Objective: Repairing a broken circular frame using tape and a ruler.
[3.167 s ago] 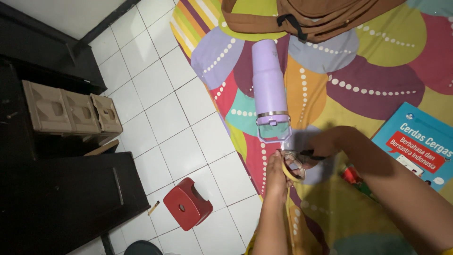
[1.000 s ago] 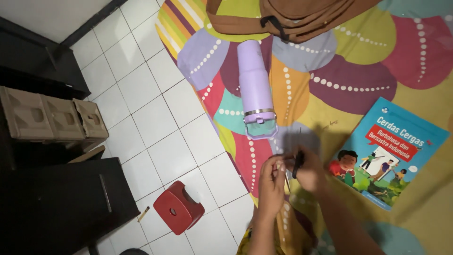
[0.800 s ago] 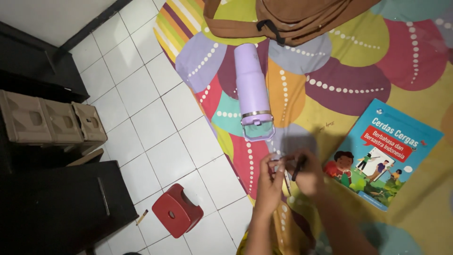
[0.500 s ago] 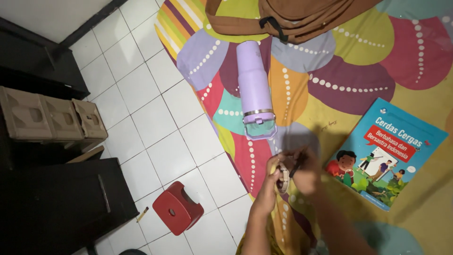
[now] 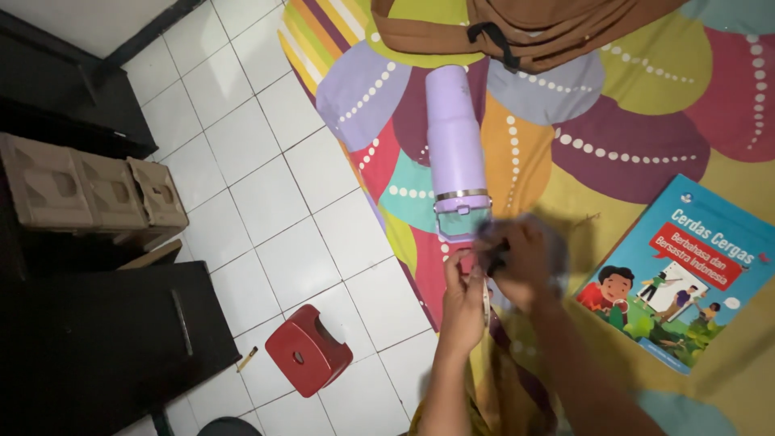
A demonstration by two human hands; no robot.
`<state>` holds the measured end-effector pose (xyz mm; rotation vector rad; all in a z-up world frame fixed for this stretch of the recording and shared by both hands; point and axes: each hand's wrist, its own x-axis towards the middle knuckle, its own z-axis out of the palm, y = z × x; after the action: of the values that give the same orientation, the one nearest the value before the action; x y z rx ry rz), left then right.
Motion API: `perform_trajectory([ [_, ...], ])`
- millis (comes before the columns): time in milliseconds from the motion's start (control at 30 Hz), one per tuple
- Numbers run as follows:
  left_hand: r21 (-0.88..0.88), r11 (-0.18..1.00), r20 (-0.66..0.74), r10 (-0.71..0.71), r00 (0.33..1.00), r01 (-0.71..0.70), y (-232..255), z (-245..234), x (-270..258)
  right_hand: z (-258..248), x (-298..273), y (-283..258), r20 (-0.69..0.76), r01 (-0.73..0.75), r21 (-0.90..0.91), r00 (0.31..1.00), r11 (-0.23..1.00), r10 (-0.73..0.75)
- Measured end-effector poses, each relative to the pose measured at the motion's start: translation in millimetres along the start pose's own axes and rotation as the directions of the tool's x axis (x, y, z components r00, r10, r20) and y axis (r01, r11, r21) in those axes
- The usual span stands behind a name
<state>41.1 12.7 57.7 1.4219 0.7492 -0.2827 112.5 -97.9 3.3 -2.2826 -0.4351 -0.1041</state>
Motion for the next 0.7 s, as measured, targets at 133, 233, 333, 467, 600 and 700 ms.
perform_trajectory([
  [133,0.0,0.998,0.012,0.061,0.998,-0.061,-21.2,-3.2,23.7,24.8,4.3,25.3,0.046,-0.026,0.015,0.999,1.0,0.025],
  [233,0.128,0.948,-0.002,0.294,0.956,-0.291,-27.9,-6.2,33.4,28.4,9.0,28.1,0.093,-0.042,-0.049,0.995,0.998,0.046],
  [333,0.165,0.957,-0.012,0.244,0.97,-0.239,-4.8,-5.4,30.2,28.2,15.0,29.6,0.131,0.006,-0.079,0.991,0.997,0.004],
  [467,0.156,0.98,-0.033,-0.121,0.992,0.125,17.3,-0.4,27.0,25.3,23.1,25.6,0.227,-0.018,-0.114,0.973,0.993,0.043],
  [600,0.202,0.978,-0.092,0.081,0.993,-0.061,-23.5,1.2,47.3,27.1,26.0,25.9,0.192,0.051,-0.098,0.981,0.994,-0.031],
  [700,0.213,0.975,-0.104,0.088,0.991,-0.064,-21.0,2.1,47.8,27.5,30.4,21.3,0.203,0.023,-0.137,0.979,0.99,0.006],
])
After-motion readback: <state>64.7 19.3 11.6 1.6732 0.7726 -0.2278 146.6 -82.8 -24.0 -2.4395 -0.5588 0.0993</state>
